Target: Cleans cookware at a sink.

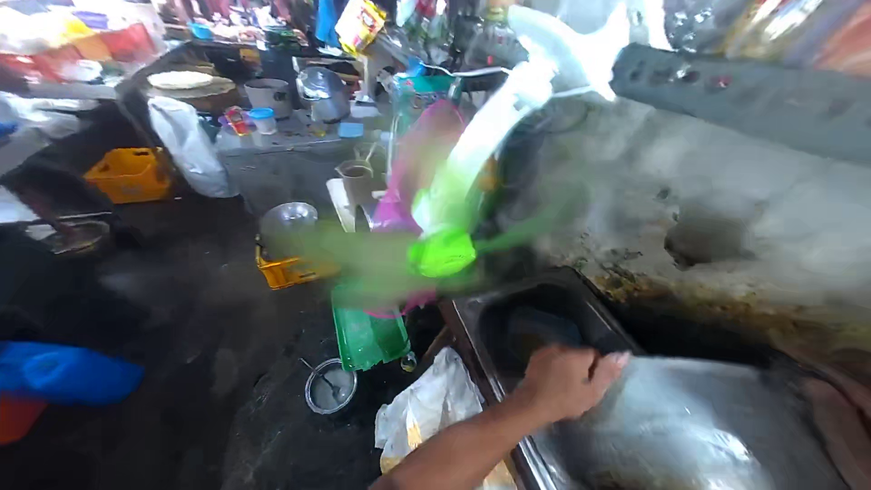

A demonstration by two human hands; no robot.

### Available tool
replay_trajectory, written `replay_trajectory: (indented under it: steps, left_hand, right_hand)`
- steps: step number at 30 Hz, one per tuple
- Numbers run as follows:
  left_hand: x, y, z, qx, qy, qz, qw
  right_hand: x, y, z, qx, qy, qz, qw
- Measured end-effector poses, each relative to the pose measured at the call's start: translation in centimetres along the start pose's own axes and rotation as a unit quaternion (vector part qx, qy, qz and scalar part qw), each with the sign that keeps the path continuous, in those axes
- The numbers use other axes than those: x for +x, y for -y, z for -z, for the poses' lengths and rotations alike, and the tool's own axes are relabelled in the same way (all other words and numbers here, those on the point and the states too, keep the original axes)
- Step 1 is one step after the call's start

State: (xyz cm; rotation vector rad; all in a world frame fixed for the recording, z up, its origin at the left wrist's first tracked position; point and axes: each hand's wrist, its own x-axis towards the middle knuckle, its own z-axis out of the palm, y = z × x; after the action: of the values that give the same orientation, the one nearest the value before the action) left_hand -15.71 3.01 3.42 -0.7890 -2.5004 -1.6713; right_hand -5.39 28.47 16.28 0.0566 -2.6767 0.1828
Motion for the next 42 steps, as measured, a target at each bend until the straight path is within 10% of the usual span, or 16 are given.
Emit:
replay_trajectory:
  steps: [5,11,15,21,26,32,37,42]
  left_hand:
    - [2.6,-3.5,0.2,0.048,0.034,0.058,0.997]
    - [2.5,-1.7,-2.0,0.095,-0.062,0.035,0.993]
    - [2.0,-1.2,-2.5,0.058,-0.111,0.013,0.992]
    - [0.3,-0.5,-2.1,0.011,-0.118,0.066,0.991]
    - [3.0,2.5,-1.4,-0.004,-0.099,0.092,0.991]
    - [3.3,2.9,-1.2,-0.028,-0.098,0.094,0.99]
    - [3.3,2.8,-1.6,-0.044,-0.103,0.032,0.993]
    - [2.5,2.0,-1.2,-0.034,-0.101,0.02,0.994]
  right_hand:
    - [-3.2,10.3,-4.8,-0.042,0.01,0.056,0.998]
    - [-3.5,0.4,-1.1,-0.034,-0.07,-0.188,0.979]
    - [-2.1,8.3,-3.9,-0.054,-0.002,-0.027,0.998]
    - [-2.5,-0.3,-1.3,-0.049,-0.077,-0.186,0.978]
    - [-2.2,8.6,-3.9,-0.042,-0.005,-0.037,0.998]
    - [-2.6,0.6,-1.9,-0.03,-0.071,-0.252,0.965]
    - [-2.0,8.8,-4.7,-0.047,-0.046,-0.077,0.995]
    - [-3.6,-0.7,-1.4,-0.025,-0.059,-0.216,0.974]
